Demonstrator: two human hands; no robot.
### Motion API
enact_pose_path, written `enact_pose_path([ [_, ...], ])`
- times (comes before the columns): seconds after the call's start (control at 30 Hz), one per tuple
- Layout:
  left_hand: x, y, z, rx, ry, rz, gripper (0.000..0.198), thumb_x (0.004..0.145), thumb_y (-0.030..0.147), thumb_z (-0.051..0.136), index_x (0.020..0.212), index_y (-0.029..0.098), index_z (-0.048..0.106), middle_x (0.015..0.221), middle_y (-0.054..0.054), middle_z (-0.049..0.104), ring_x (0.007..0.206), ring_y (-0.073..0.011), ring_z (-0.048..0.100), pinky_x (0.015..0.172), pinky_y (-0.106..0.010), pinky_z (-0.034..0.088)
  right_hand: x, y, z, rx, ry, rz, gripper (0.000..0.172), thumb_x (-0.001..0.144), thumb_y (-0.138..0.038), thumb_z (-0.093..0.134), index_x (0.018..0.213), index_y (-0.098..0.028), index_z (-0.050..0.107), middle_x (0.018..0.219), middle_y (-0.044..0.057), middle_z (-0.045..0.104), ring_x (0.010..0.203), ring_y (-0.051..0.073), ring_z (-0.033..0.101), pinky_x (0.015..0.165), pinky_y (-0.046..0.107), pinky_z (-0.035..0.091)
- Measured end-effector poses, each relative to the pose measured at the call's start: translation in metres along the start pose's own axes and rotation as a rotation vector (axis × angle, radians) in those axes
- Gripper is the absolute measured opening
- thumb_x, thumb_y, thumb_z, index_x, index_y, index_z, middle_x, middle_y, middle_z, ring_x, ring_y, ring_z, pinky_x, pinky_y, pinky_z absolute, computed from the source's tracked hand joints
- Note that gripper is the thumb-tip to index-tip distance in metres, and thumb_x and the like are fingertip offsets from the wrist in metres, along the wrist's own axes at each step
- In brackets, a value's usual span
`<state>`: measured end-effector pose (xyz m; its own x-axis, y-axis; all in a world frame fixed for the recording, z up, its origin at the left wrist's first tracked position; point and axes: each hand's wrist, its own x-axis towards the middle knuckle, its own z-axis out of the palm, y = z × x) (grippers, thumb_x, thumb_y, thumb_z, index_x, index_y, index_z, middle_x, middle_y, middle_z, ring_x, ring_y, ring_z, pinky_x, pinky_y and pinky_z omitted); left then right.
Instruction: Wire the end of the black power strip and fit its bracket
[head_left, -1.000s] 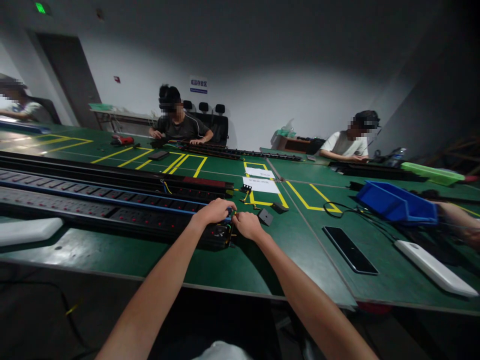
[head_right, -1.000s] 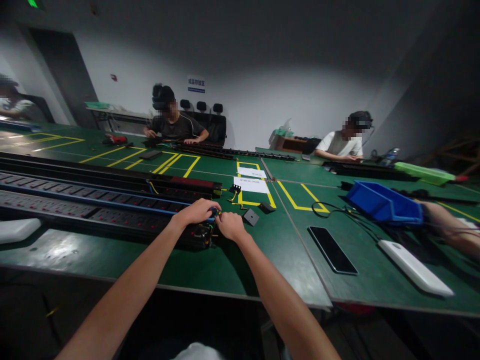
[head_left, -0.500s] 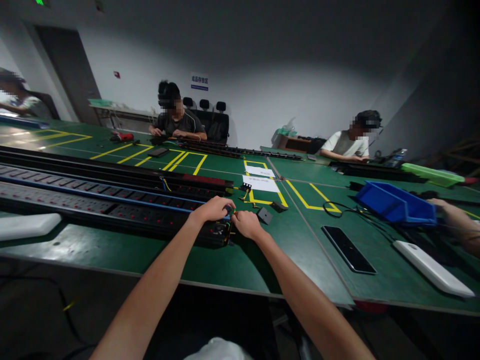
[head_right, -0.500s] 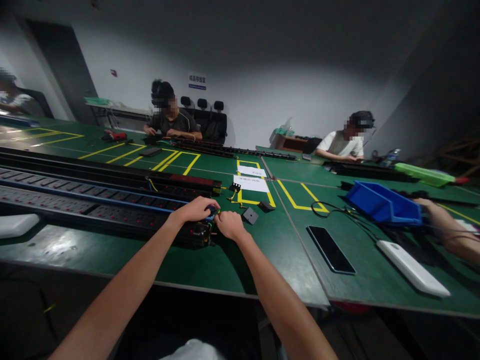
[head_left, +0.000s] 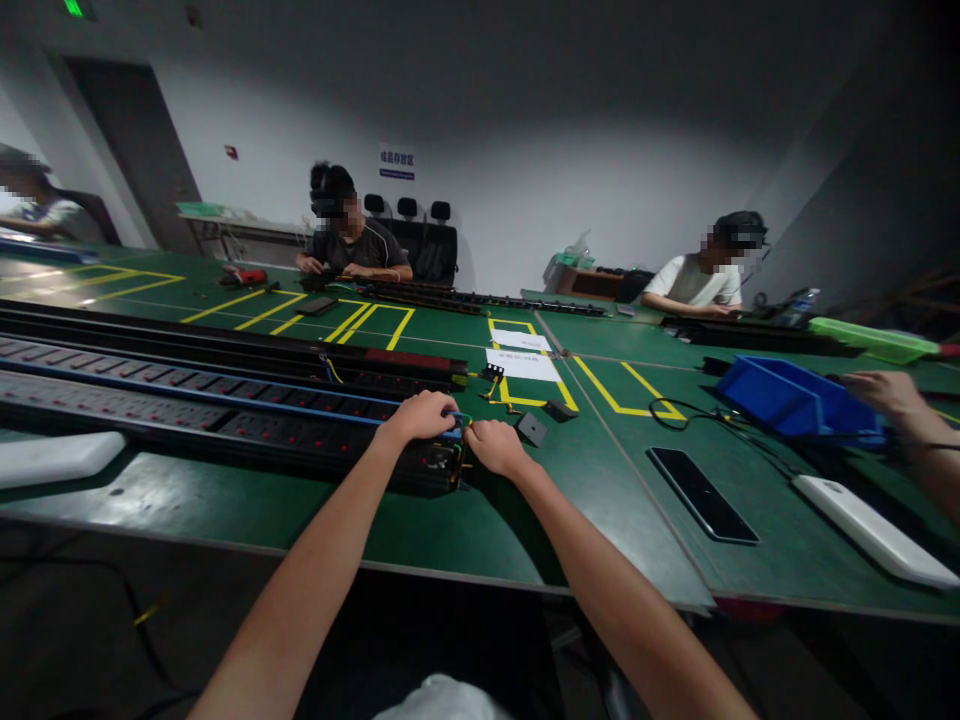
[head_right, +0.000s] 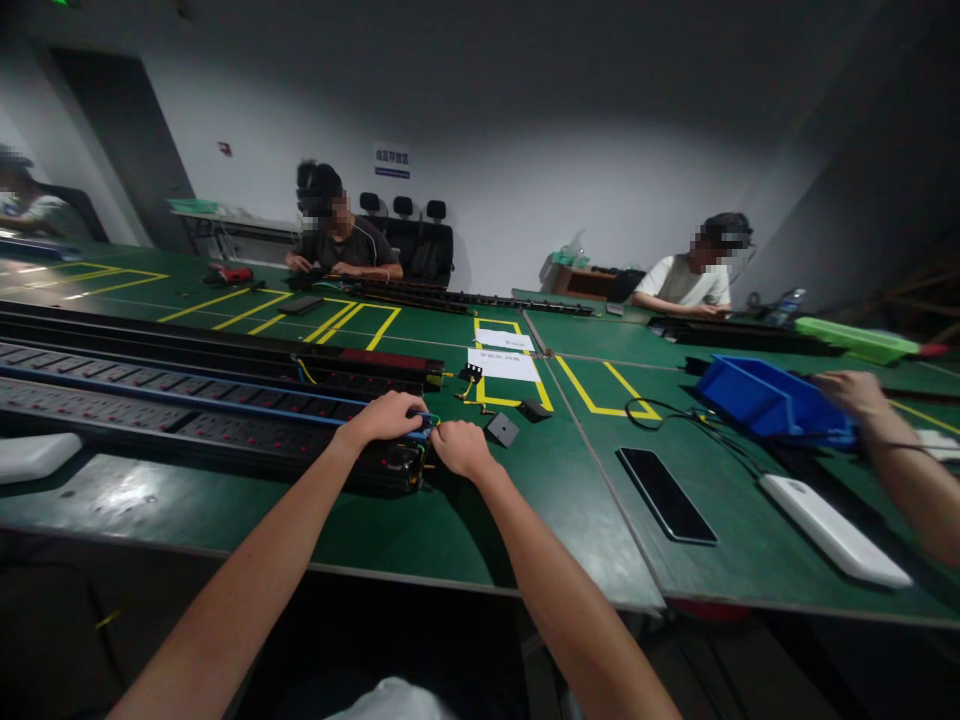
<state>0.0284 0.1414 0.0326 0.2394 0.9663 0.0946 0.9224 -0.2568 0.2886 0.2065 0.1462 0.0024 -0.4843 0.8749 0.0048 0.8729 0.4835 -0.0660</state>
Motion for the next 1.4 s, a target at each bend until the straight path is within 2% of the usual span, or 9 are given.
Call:
enact_pose_path([
  [0.13, 0.0, 0.0, 0.002, -0.025, 0.034, 0.054, 0.032, 0.084, 0.025, 0.055, 0.11, 0.028, 0.074, 0.111, -0.004, 0.076, 0.105, -0.0254, 0.07, 0.092, -0.035, 0.053, 0.001, 0.001, 0.001, 0.004, 0.0, -0.013, 0.051, 0.104, -0.036, 0.027, 0.097, -0.016, 0.074, 0.106, 0.017, 0.074, 0.099, 0.028, 0.07, 0.085, 0.035, 0.047],
  [0.27, 0.005, 0.0, 0.008, -0.113, 0.055, 0.221, 0.041, 0.083, 0.015, 0.054, 0.119, 0.029, 0.07, 0.115, -0.002, 0.075, 0.107, -0.0204, 0.069, 0.096, -0.03, 0.051, 0.002, 0.002, 0.002, 0.017, 0.004, -0.026, 0.05, 0.104, -0.035, 0.028, 0.097, -0.016, 0.073, 0.104, 0.017, 0.075, 0.099, 0.029, 0.071, 0.083, 0.034, 0.047],
  [0.47, 0.017, -0.005, 0.016, -0.154, 0.062, 0.346, 0.031, 0.083, 0.015, 0.057, 0.107, 0.022, 0.075, 0.108, -0.004, 0.077, 0.103, -0.0199, 0.07, 0.096, -0.029, 0.05, 0.003, 0.004, 0.003, 0.01, -0.002, -0.025, 0.047, 0.104, -0.034, 0.03, 0.098, -0.016, 0.073, 0.104, 0.016, 0.075, 0.099, 0.029, 0.071, 0.083, 0.034, 0.046],
  [0.8, 0.013, -0.006, 0.015, -0.184, 0.055, 0.291, 0.035, 0.083, 0.016, 0.056, 0.111, 0.024, 0.075, 0.112, -0.003, 0.076, 0.106, -0.0196, 0.07, 0.098, -0.028, 0.05, 0.003, 0.01, 0.0, 0.074, -0.025, -0.044, 0.047, 0.105, -0.038, 0.031, 0.097, -0.017, 0.072, 0.101, 0.016, 0.074, 0.096, 0.028, 0.07, 0.081, 0.032, 0.044],
  [0.97, 0.013, -0.009, 0.017, -0.183, 0.055, 0.276, 0.034, 0.083, 0.019, 0.057, 0.111, 0.025, 0.076, 0.112, -0.003, 0.076, 0.107, -0.0197, 0.069, 0.099, -0.028, 0.049, 0.004, 0.024, -0.003, 0.224, -0.086, -0.191, 0.042, 0.103, -0.038, 0.037, 0.09, -0.017, 0.071, 0.087, 0.011, 0.073, 0.079, 0.022, 0.067, 0.067, 0.027, 0.039],
  [1.1, 0.013, -0.008, 0.017, -0.183, 0.044, 0.275, 0.035, 0.084, 0.02, 0.056, 0.112, 0.025, 0.075, 0.113, -0.003, 0.076, 0.106, -0.0198, 0.069, 0.098, -0.028, 0.05, 0.006, 0.035, -0.005, 0.319, -0.111, -0.311, 0.023, 0.092, -0.031, 0.055, 0.081, -0.016, 0.068, 0.075, 0.005, 0.068, 0.065, 0.016, 0.058, 0.058, 0.024, 0.032],
  [1.2, 0.012, -0.007, 0.014, -0.183, 0.038, 0.274, 0.034, 0.085, 0.023, 0.056, 0.112, 0.025, 0.076, 0.113, -0.003, 0.076, 0.106, -0.0197, 0.069, 0.098, -0.028, 0.05, 0.007, 0.041, -0.007, 0.326, -0.04, -0.247, 0.018, 0.086, -0.023, 0.056, 0.073, -0.015, 0.066, 0.068, 0.002, 0.064, 0.062, 0.014, 0.053, 0.056, 0.023, 0.029],
  [1.3, 0.01, -0.005, 0.012, -0.182, 0.032, 0.269, 0.032, 0.087, 0.03, 0.057, 0.111, 0.025, 0.076, 0.113, -0.004, 0.076, 0.106, -0.0211, 0.069, 0.097, -0.03, 0.05, 0.007, 0.044, -0.011, 0.292, 0.085, -0.116, 0.023, 0.087, -0.026, 0.053, 0.072, -0.016, 0.067, 0.068, 0.003, 0.064, 0.062, 0.014, 0.052, 0.056, 0.025, 0.027],
  [1.4, 0.009, -0.004, 0.011, -0.195, 0.028, 0.256, 0.033, 0.087, 0.04, 0.059, 0.11, 0.025, 0.076, 0.112, -0.005, 0.076, 0.104, -0.0222, 0.07, 0.095, -0.03, 0.051, 0.005, 0.043, -0.014, 0.261, 0.13, -0.029, 0.025, 0.088, -0.03, 0.052, 0.074, -0.017, 0.069, 0.072, 0.005, 0.067, 0.065, 0.015, 0.054, 0.057, 0.026, 0.027],
])
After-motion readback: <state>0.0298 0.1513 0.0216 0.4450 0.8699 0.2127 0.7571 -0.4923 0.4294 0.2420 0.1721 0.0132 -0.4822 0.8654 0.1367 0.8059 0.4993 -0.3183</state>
